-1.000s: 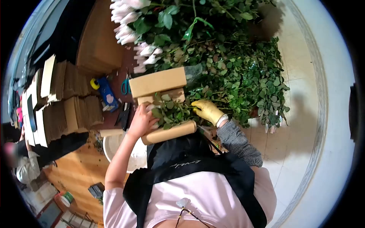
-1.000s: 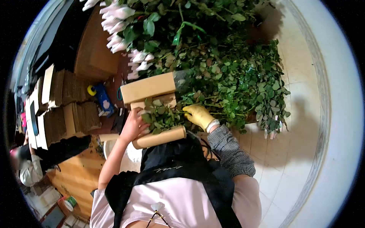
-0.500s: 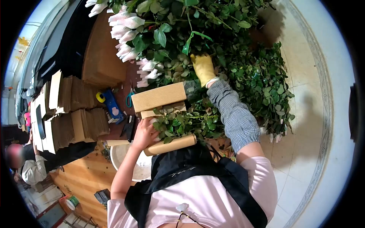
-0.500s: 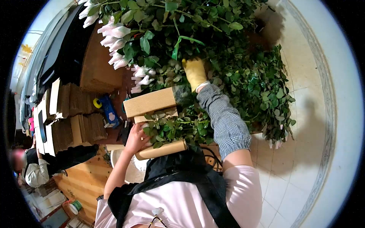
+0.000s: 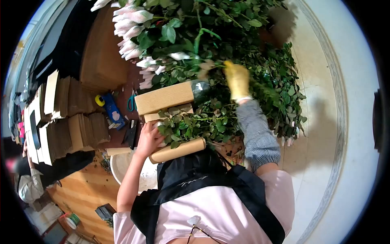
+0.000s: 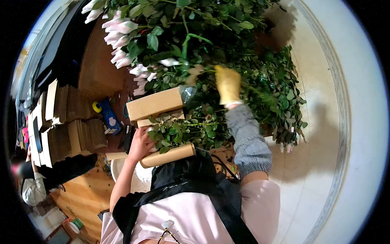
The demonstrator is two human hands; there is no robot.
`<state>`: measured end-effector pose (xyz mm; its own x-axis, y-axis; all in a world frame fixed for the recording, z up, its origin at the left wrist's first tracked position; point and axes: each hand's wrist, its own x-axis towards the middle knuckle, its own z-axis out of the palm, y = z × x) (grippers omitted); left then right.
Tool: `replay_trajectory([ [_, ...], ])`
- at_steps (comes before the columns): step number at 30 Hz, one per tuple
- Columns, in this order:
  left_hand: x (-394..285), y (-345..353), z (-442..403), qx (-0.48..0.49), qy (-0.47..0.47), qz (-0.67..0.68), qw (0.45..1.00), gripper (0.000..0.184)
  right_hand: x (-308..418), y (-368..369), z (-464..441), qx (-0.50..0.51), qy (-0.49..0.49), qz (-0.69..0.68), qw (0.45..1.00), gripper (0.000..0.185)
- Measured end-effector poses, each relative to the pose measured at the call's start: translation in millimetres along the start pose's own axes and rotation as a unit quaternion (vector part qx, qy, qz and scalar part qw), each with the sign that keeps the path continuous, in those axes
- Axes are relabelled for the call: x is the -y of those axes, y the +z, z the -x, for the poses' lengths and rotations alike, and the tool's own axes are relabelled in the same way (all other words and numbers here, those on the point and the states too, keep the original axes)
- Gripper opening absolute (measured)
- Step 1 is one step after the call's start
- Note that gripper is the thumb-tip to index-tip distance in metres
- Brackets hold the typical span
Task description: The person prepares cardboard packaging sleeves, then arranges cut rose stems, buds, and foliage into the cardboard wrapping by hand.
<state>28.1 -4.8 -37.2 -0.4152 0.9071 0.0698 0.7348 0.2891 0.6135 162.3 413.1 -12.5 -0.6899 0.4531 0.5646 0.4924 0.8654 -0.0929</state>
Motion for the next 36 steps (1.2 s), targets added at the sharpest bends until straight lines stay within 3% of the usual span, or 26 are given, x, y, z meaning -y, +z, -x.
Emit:
replay_trajectory([
  [2, 0.1, -0.4, 1.7, -0.008, -0.005, 0.008, 1.0, 0.035, -7.3, -46.5, -3.1, -0.013, 0.032, -0.055, 0.998, 0.025],
  [5, 1.6, 0.4, 2.0, -0.012, -0.014, 0.023, 1.0, 0.044, 3.5, -100.6, -12.7, 0.008, -0.054, -0.149, 0.987, 0.03],
  [8, 3.0, 2.9, 1.7, 0.003, -0.083, 0.108, 0.991, 0.056, 33.0, -136.7, -0.1, 0.113, -0.129, -0.227, 0.959, 0.03],
  [9, 0.1, 0.2, 0.3, -0.012, -0.086, 0.127, 0.988, 0.055, 41.3, -133.3, 10.8, 0.191, -0.099, -0.302, 0.929, 0.027],
  [11, 2.0, 1.6, 1.2, 0.027, -0.124, 0.156, 0.98, 0.058, 73.2, -112.3, 37.6, 0.115, -0.172, -0.24, 0.948, 0.023],
  [13, -1.6, -3.3, -1.7, 0.054, -0.135, 0.154, 0.977, 0.059, 91.9, -79.7, 77.3, 0.142, -0.147, -0.147, 0.968, 0.016],
  [15, 3.4, 0.8, 3.1, -0.015, -0.037, 0.02, 0.999, 0.059, 94.2, -31.7, 117.8, 0.205, -0.058, -0.122, 0.969, 0.007],
  [17, -1.1, -4.0, 1.5, 0.001, -0.057, 0.003, 0.998, 0.059, 105.8, -25.2, 118.5, 0.213, -0.053, -0.097, 0.971, 0.013],
  [21, -11.3, -15.5, -8.0, -0.004, 0.026, -0.127, 0.992, 0.056, 122.4, -46.0, 109.7, 0.286, 0.011, -0.068, 0.956, 0.021],
  [23, -11.2, -16.2, -11.6, -0.01, 0.03, -0.128, 0.991, 0.055, 124.1, -44.8, 117.3, 0.288, -0.042, -0.027, 0.956, 0.014],
  [25, -8.5, -12.2, -14.9, 0.024, -0.009, -0.097, 0.995, 0.057, 111.7, -15.4, 152.8, 0.197, 0.072, -0.222, 0.952, 0.017],
  [26, -8.1, -9.7, -14.8, 0.027, -0.027, -0.078, 0.996, 0.057, 106.6, -18.6, 142.3, 0.338, 0.103, -0.184, 0.917, 0.03],
  [27, -6.4, -4.9, -13.6, 0.028, -0.045, -0.06, 0.997, 0.058, 97.4, -21.5, 129.2, 0.331, 0.104, -0.18, 0.921, 0.03],
  [30, 0.5, -0.6, -9.2, 0.015, -0.032, -0.082, 0.996, 0.061, 74.8, -50.3, 71.6, 0.568, 0.238, -0.415, 0.67, 0.051],
  [31, 2.3, 1.4, -6.9, 0.013, -0.036, -0.086, 0.996, 0.062, 70.4, -52.1, 54.9, 0.524, 0.267, -0.395, 0.706, 0.045],
  [33, 2.9, 3.7, -4.2, 0.01, -0.039, -0.089, 0.995, 0.063, 70.2, -39.0, 31.5, 0.289, 0.22, -0.35, 0.864, 0.046],
  [35, 5.2, 4.8, -3.4, 0.006, -0.043, -0.085, 0.995, 0.064, 67.8, 0.2, 13.7, 0.108, 0.107, -0.224, 0.963, 0.048],
  [36, 3.3, 3.9, -3.4, 0.006, -0.048, -0.082, 0.995, 0.065, 73.3, 12.7, -0.3, 0.185, 0.136, -0.109, 0.967, 0.048],
])
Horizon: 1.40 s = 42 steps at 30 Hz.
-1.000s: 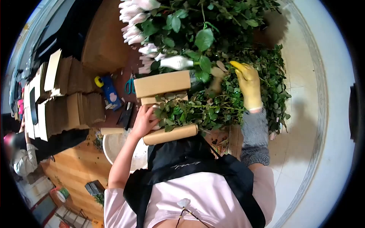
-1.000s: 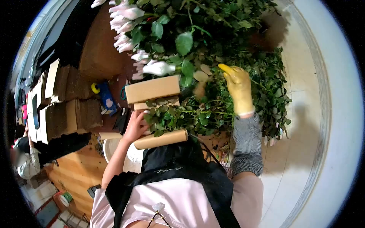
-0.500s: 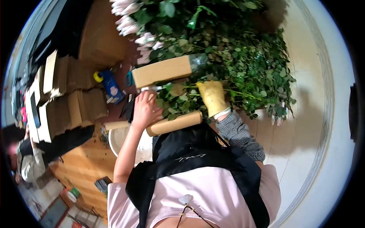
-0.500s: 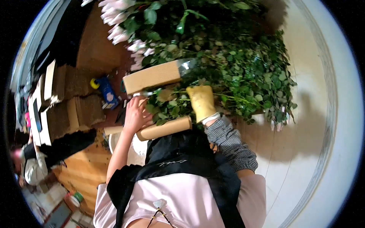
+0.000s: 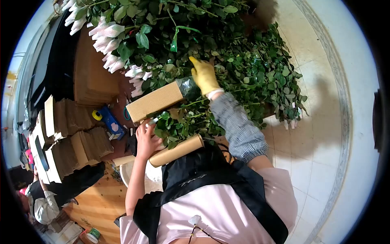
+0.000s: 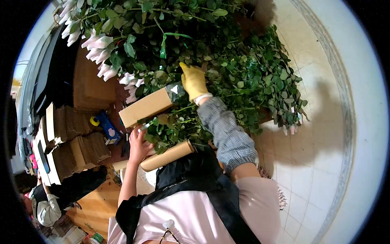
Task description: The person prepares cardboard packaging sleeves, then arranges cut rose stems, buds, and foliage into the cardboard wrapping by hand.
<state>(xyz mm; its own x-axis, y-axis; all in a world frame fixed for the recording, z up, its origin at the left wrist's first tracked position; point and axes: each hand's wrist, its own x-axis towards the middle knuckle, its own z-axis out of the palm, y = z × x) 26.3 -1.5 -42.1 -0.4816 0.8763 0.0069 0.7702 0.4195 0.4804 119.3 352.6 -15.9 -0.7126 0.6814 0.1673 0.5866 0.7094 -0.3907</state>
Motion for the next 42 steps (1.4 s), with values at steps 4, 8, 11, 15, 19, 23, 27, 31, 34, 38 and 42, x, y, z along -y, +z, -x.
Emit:
replay_trajectory([
  [4, -2.2, -1.2, 0.0, -0.011, 0.001, 0.005, 1.0, 0.062, -31.4, 89.0, -20.1, -0.067, -0.06, 0.024, 0.996, 0.025],
  [8, -1.0, 1.5, 2.2, -0.03, 0.01, 0.007, 0.999, 0.06, -34.0, 11.2, -16.5, -0.192, -0.071, 0.006, 0.979, 0.013],
  [11, 0.8, 1.6, 0.9, -0.031, 0.013, 0.02, 0.999, 0.059, -48.4, -74.9, 6.7, -0.203, -0.061, -0.033, 0.977, 0.016],
  [15, 5.5, 13.9, 5.3, -0.05, -0.022, 0.062, 0.997, 0.066, -48.2, -137.9, 54.3, -0.112, -0.173, -0.046, 0.977, 0.014],
  [19, 15.8, 23.4, 9.3, -0.024, -0.042, 0.082, 0.995, 0.064, -7.4, -130.9, 117.5, 0.036, -0.162, -0.059, 0.984, 0.003],
  [23, 12.5, 17.6, 8.4, -0.074, 0.028, 0.018, 0.997, 0.06, -12.8, -45.5, 152.5, 0.026, -0.162, 0.061, 0.985, 0.009],
  [27, 15.8, 21.5, 7.8, -0.058, 0.013, 0.045, 0.997, 0.06, 27.1, -47.4, 147.0, 0.139, -0.036, 0.268, 0.953, 0.036],
  [31, 19.5, 26.4, 5.7, -0.066, 0.021, 0.044, 0.997, 0.059, 7.8, -0.8, 119.1, -0.009, -0.181, 0.212, 0.96, 0.031],
  [34, 15.2, 23.0, 5.5, -0.072, 0.026, 0.064, 0.995, 0.057, 0.3, 22.7, 112.0, 0.161, -0.085, 0.222, 0.958, 0.023],
  [38, 19.2, 28.3, 8.7, -0.092, 0.029, 0.073, 0.993, 0.056, 34.6, -14.2, 145.1, 0.075, -0.061, 0.296, 0.95, 0.032],
  [42, 11.5, 22.0, 5.2, -0.082, 0.018, 0.083, 0.993, 0.055, 3.5, 25.2, 151.7, 0.271, -0.001, 0.202, 0.941, 0.025],
])
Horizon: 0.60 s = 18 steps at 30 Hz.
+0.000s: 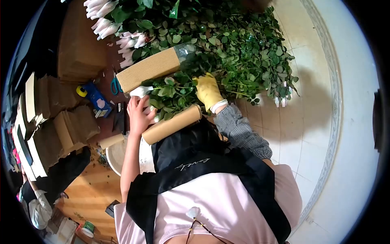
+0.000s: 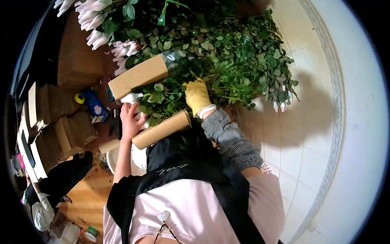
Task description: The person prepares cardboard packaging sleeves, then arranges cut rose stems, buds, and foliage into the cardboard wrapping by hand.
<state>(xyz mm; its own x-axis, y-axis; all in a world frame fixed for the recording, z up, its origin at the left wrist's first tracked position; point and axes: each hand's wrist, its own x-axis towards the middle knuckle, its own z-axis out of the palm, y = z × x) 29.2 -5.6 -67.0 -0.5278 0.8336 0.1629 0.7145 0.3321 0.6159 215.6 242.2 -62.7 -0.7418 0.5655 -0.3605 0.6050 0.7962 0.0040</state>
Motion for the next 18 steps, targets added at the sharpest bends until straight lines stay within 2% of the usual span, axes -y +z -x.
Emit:
replay_trajectory([
  [1, -0.4, -0.9, 1.0, 0.014, -0.015, 0.0, 1.0, 0.056, -2.3, -2.5, 5.0, 0.002, 0.0, 0.0, 1.0, 0.025],
  [4, 1.5, -2.1, 2.1, 0.022, -0.035, 0.009, 0.999, 0.054, -0.4, -23.9, 13.1, -0.233, -0.076, -0.099, 0.964, 0.063],
  [5, 2.0, -1.1, 3.2, 0.03, -0.048, 0.023, 0.998, 0.054, -3.8, -33.6, 12.1, -0.225, -0.111, -0.171, 0.953, 0.07],
  [7, 7.7, 4.2, 4.0, 0.049, -0.077, 0.046, 0.995, 0.056, -23.3, -12.7, -1.0, -0.149, -0.145, -0.326, 0.922, 0.072],
  [8, 8.6, 6.1, 5.1, 0.027, -0.048, 0.032, 0.998, 0.058, -27.8, 0.9, -6.1, -0.081, -0.093, -0.391, 0.912, 0.072],
  [9, 9.4, 8.1, 5.7, 0.003, -0.02, 0.016, 1.0, 0.06, -33.4, 13.5, -11.1, -0.055, -0.067, -0.459, 0.884, 0.069],
  [11, 9.1, 8.3, 4.4, 0.019, -0.03, -0.002, 0.999, 0.061, -25.2, 16.6, -16.7, -0.074, -0.052, -0.52, 0.849, 0.067],
  [12, 10.5, 9.3, 3.8, 0.017, -0.023, 0.002, 1.0, 0.061, -22.1, 17.6, -19.2, -0.141, -0.102, -0.399, 0.9, 0.066],
  [13, 9.6, 7.5, 2.9, 0.015, -0.019, 0.004, 1.0, 0.062, -20.7, 19.1, -21.2, -0.206, -0.154, -0.272, 0.927, 0.065],
  [16, 10.4, 6.2, 4.9, 0.019, -0.023, 0.018, 0.999, 0.06, -22.2, 14.3, -16.5, -0.166, -0.11, -0.27, 0.942, 0.065],
  [17, 7.5, -1.5, 5.6, 0.036, -0.03, 0.038, 0.998, 0.059, -21.6, -0.9, -13.8, -0.121, -0.129, -0.317, 0.932, 0.069],
  [18, 6.1, -8.5, 8.6, 0.028, -0.025, 0.04, 0.998, 0.054, -22.4, -18.8, -9.5, -0.097, -0.139, -0.27, 0.948, 0.071],
])
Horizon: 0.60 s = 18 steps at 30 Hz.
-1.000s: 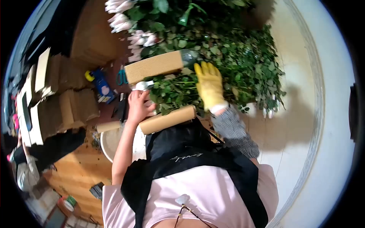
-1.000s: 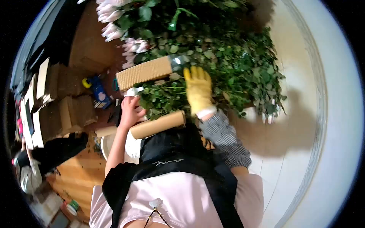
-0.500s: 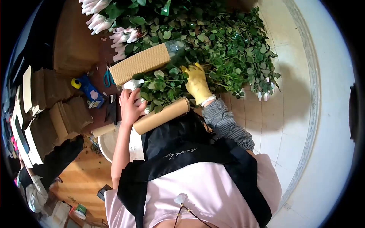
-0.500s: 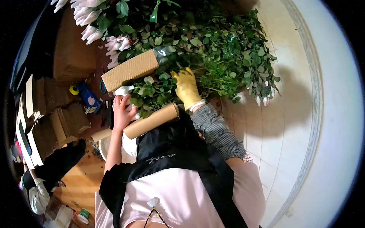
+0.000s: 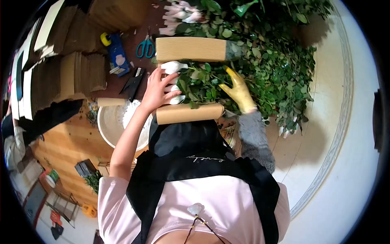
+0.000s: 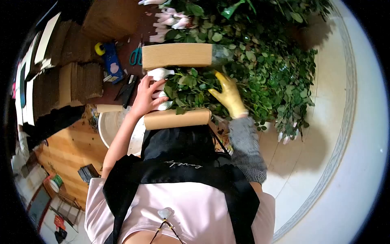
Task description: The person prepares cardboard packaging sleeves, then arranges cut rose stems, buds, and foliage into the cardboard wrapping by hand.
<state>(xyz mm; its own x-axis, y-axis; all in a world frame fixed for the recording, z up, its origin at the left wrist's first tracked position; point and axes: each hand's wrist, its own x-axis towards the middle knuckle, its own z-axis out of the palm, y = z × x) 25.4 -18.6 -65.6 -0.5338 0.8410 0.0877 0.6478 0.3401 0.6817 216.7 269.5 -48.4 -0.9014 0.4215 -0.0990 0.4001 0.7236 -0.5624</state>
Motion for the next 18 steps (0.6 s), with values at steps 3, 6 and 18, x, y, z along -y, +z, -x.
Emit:
replay_trajectory([
  [3, 2.6, -21.8, 22.0, -0.076, -0.057, 0.029, 0.995, 0.051, 38.1, -52.8, 3.7, 0.033, -0.024, 0.155, 0.987, 0.074],
  [6, 10.4, -29.8, 49.0, -0.01, -0.265, 0.238, 0.934, 0.03, 109.9, -79.8, 5.3, 0.061, -0.086, 0.152, 0.983, 0.068],
  [18, 11.1, -18.5, 51.3, 0.067, -0.093, 0.335, 0.935, 0.014, 153.0, 48.7, -36.0, 0.391, -0.089, 0.321, 0.858, 0.02],
])
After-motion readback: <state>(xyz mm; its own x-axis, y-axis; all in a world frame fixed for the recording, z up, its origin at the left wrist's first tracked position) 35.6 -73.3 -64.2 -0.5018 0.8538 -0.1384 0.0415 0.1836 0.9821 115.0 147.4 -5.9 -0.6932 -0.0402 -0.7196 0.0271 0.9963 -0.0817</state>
